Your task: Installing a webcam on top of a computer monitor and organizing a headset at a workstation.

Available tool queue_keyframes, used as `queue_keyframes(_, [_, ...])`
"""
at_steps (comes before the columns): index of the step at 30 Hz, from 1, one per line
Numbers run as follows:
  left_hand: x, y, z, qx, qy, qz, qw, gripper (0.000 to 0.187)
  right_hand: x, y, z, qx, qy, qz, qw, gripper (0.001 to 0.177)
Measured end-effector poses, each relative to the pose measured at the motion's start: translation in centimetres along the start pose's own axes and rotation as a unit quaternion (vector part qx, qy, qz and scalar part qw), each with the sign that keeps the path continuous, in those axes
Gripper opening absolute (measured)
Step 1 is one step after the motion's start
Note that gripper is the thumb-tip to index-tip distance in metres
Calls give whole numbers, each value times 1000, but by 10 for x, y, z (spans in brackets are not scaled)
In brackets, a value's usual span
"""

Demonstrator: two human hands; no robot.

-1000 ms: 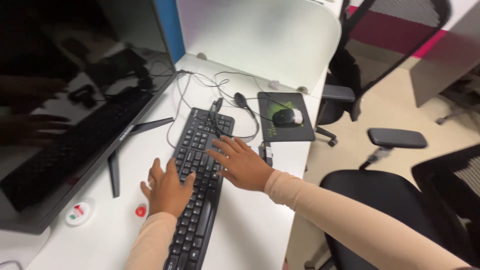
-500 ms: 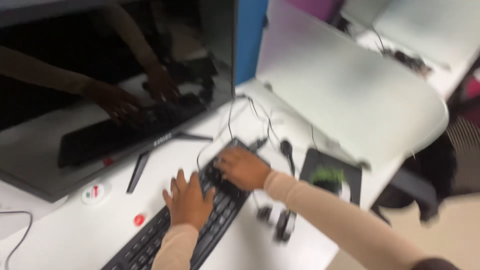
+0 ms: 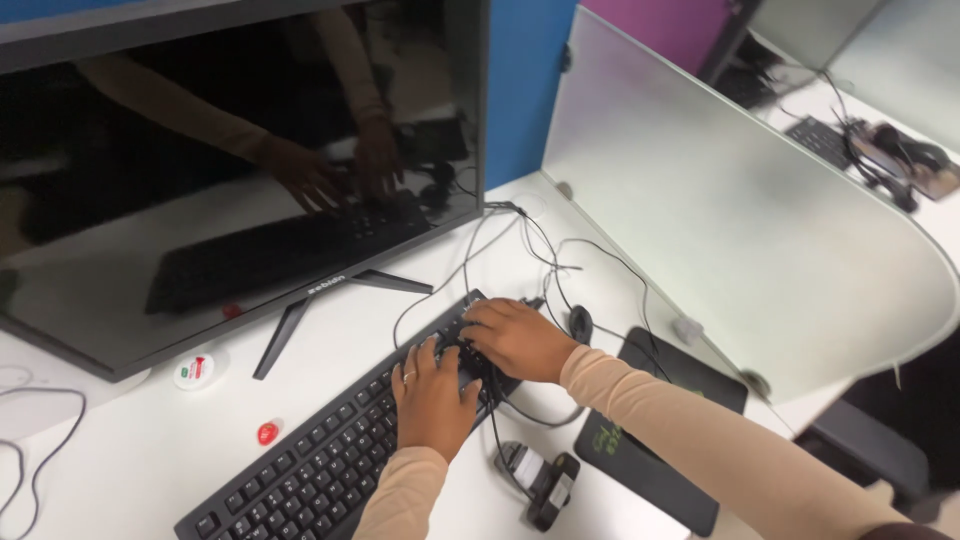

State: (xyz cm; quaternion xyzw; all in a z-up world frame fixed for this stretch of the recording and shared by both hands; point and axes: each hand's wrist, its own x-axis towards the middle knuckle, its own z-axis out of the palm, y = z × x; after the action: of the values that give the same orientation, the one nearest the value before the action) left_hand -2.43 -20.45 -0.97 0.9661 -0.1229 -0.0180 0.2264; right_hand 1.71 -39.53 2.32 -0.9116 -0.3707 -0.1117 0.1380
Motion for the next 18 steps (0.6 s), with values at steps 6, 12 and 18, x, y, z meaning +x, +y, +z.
queue_keyframes(6, [5, 20, 6, -68, -6, 52, 996, 45, -50, 2, -8, -13, 5, 70, 997, 27])
queue_keyframes(12, [15, 24, 47, -107, -95, -57, 988, 61, -97, 30, 5, -7, -20, 84, 996, 23])
queue_keyframes(18, [25, 32, 61, -92, -124, -179, 972, 74, -103, 59, 2, 69, -40, 42, 996, 25])
